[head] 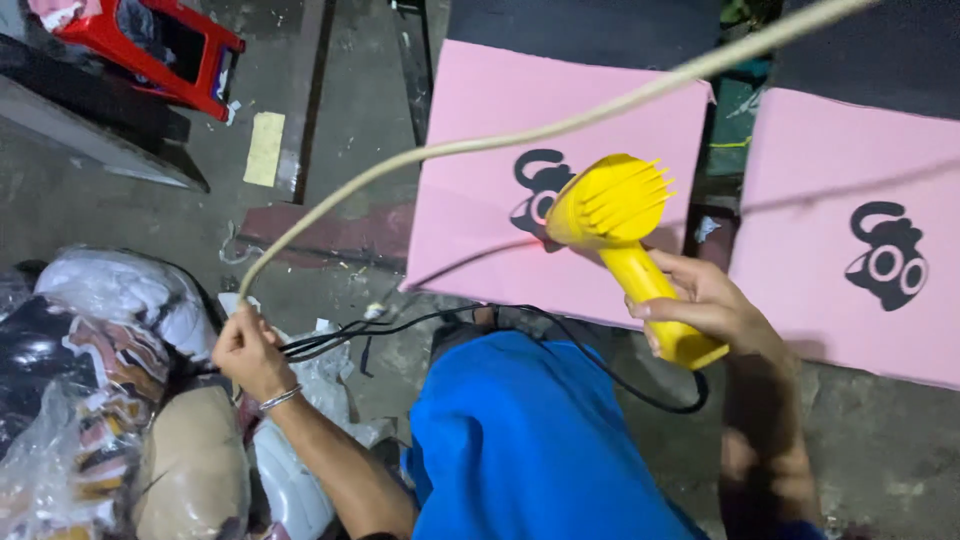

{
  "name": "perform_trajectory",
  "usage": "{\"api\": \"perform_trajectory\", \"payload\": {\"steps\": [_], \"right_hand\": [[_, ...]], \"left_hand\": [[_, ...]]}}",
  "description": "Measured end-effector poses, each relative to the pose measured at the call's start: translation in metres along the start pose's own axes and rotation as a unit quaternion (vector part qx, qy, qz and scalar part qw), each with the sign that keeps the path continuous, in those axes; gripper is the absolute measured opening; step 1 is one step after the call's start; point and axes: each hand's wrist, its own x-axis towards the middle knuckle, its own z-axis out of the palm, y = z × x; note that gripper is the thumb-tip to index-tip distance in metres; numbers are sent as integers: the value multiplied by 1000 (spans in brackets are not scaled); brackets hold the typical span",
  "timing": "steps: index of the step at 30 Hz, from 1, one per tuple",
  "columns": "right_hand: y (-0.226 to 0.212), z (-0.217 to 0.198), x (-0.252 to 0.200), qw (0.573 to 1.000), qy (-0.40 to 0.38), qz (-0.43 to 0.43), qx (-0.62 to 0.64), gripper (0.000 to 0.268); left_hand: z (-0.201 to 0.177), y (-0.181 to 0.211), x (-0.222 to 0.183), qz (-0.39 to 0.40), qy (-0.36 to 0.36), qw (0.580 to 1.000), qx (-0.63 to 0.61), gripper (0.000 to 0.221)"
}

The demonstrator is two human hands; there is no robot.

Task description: Using a handheld heat gun to cure ink on screen-printed fabric panels as they move along a conveyor system.

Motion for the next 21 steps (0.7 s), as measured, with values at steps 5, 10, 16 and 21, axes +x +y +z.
{"api": "perform_trajectory", "payload": {"steps": [5, 10, 16, 21], "right_hand": [[4, 21, 0, 987, 99, 90, -90, 63], [7, 41, 11, 995, 87, 32, -32, 63], [-24, 75, -14, 976, 176, 83, -94, 58], [-35, 89, -6, 980, 152, 121, -41, 50]], "left_hand": [[-23, -11, 49, -10, -2, 999, -40, 51], [-9, -24, 83, 53, -54, 997, -19, 53], [5, -8, 100, 103, -108, 989, 2, 57], [20, 13, 97, 75, -135, 988, 0, 59]]}}
